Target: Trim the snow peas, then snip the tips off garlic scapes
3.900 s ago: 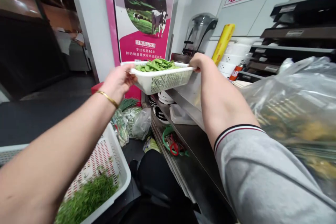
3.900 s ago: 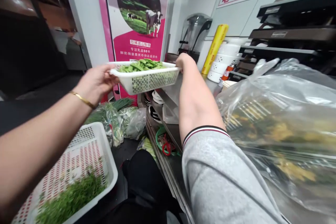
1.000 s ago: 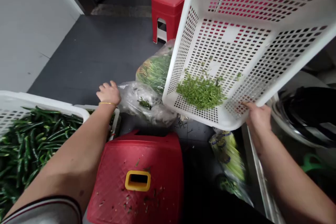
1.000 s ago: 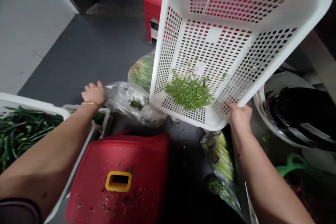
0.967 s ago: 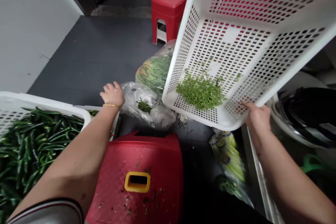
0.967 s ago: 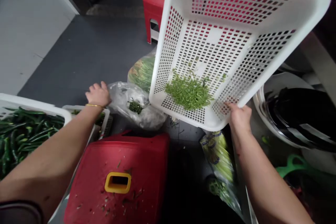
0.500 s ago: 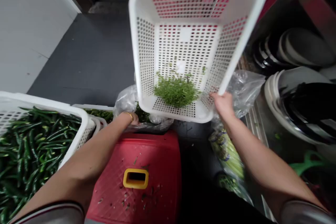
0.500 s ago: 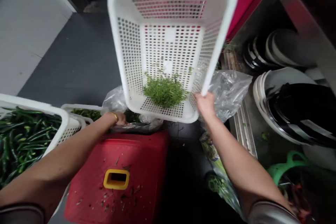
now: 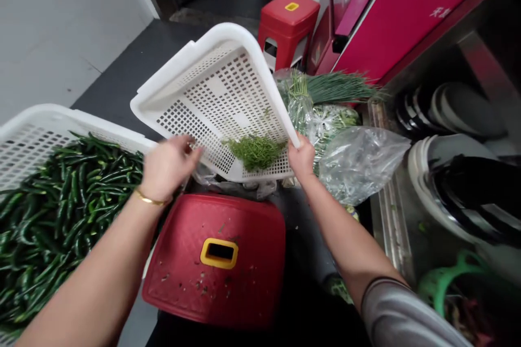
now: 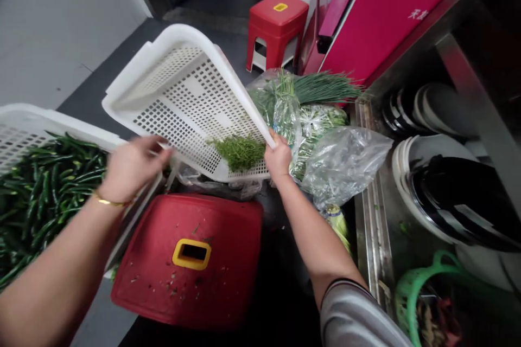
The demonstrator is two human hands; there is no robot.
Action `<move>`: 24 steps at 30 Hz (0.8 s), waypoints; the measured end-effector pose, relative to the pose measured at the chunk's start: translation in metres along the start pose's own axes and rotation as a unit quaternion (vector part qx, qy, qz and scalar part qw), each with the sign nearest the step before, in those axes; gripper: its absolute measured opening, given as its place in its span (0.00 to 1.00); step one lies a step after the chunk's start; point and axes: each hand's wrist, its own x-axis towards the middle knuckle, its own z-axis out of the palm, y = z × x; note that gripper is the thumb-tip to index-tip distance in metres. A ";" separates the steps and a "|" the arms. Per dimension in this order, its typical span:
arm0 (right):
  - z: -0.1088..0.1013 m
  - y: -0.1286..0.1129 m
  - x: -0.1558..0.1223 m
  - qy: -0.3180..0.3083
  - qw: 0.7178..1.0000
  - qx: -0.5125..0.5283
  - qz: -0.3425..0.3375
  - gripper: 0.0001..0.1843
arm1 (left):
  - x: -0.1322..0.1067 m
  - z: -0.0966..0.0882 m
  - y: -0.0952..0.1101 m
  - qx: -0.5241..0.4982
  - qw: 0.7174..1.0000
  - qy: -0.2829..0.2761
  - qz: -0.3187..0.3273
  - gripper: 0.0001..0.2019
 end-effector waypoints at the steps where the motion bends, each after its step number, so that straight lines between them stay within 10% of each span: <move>1: -0.002 -0.006 -0.002 0.008 1.000 0.003 -0.019 0.21 | 0.005 -0.016 -0.007 0.020 0.996 0.088 -0.001 0.31; 3: -0.005 -0.020 -0.006 0.021 0.998 0.007 -0.063 0.22 | 0.022 -0.042 -0.023 0.032 0.979 0.200 0.035 0.56; 5: -0.005 -0.035 -0.010 0.024 0.995 0.007 -0.098 0.24 | 0.046 -0.056 -0.039 -0.017 0.975 0.218 0.031 0.61; 11: -0.005 -0.057 -0.023 0.020 0.983 0.004 -0.182 0.27 | 0.080 -0.052 -0.065 -0.259 0.935 0.227 -0.087 0.21; 24: -0.011 -0.056 -0.020 -0.011 0.976 -0.001 -0.219 0.32 | 0.073 -0.053 -0.063 -0.304 0.905 0.295 -0.046 0.14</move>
